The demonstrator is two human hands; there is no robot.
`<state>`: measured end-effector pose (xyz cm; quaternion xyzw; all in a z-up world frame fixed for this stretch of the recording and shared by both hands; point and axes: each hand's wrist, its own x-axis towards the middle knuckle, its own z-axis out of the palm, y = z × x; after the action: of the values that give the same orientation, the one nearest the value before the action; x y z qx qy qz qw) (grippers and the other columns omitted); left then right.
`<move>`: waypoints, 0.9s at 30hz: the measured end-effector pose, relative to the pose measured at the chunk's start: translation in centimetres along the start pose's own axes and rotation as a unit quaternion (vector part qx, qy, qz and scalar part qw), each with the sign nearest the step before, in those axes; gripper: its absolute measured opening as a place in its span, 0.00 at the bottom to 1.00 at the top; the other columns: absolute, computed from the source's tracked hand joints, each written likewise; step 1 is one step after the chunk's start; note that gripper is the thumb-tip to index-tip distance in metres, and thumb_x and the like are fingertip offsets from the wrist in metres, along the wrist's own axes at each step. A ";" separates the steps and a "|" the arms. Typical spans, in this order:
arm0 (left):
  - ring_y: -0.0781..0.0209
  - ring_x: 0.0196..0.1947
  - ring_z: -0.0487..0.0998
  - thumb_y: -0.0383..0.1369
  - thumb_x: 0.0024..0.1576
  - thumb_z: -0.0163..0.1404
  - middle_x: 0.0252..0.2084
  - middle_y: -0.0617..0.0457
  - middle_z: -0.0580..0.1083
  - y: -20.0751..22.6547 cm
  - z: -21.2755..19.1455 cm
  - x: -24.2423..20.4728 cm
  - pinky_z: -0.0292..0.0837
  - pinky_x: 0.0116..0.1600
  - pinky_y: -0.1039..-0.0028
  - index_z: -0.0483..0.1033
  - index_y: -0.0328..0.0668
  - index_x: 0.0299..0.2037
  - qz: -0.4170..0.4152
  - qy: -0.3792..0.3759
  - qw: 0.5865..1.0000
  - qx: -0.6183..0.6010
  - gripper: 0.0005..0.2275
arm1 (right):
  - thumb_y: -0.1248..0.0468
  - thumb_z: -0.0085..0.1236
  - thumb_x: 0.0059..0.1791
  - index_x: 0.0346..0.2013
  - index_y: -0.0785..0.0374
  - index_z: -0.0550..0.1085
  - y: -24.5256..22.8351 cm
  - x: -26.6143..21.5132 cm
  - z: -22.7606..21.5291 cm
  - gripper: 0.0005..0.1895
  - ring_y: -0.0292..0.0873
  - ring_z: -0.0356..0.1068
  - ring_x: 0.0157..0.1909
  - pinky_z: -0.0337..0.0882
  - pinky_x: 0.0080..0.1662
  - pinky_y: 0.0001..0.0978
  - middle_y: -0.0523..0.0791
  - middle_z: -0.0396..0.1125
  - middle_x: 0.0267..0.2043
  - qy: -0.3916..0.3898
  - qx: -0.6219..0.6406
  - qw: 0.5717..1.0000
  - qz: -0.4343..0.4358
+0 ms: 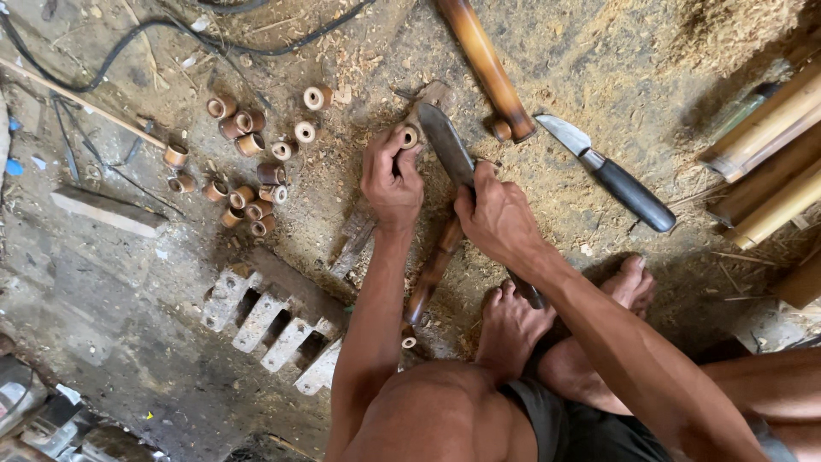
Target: The person is carving small bamboo pieces using a knife and a mallet. They are shaping the bamboo into small cylindrical pieces, which are scattered on the floor around them.
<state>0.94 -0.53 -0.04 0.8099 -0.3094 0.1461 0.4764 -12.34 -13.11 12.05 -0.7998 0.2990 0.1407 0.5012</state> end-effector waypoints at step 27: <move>0.45 0.38 0.81 0.32 0.58 0.57 0.40 0.45 0.78 -0.5 0.4 0.1 0.80 0.44 0.62 0.80 0.34 0.41 0.052 -0.002 0.998 0.025 0.08 | 0.67 0.45 0.57 0.41 0.65 0.67 -1.6 1.6 -1.9 0.04 0.48 0.70 0.17 0.68 0.22 0.34 0.56 0.71 0.22 -0.005 0.007 1.000 -0.017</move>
<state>1.31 -0.68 -0.54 0.8046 -0.3484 0.1767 0.4472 -10.22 -14.84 13.24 -0.8007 0.2838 0.1344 0.5102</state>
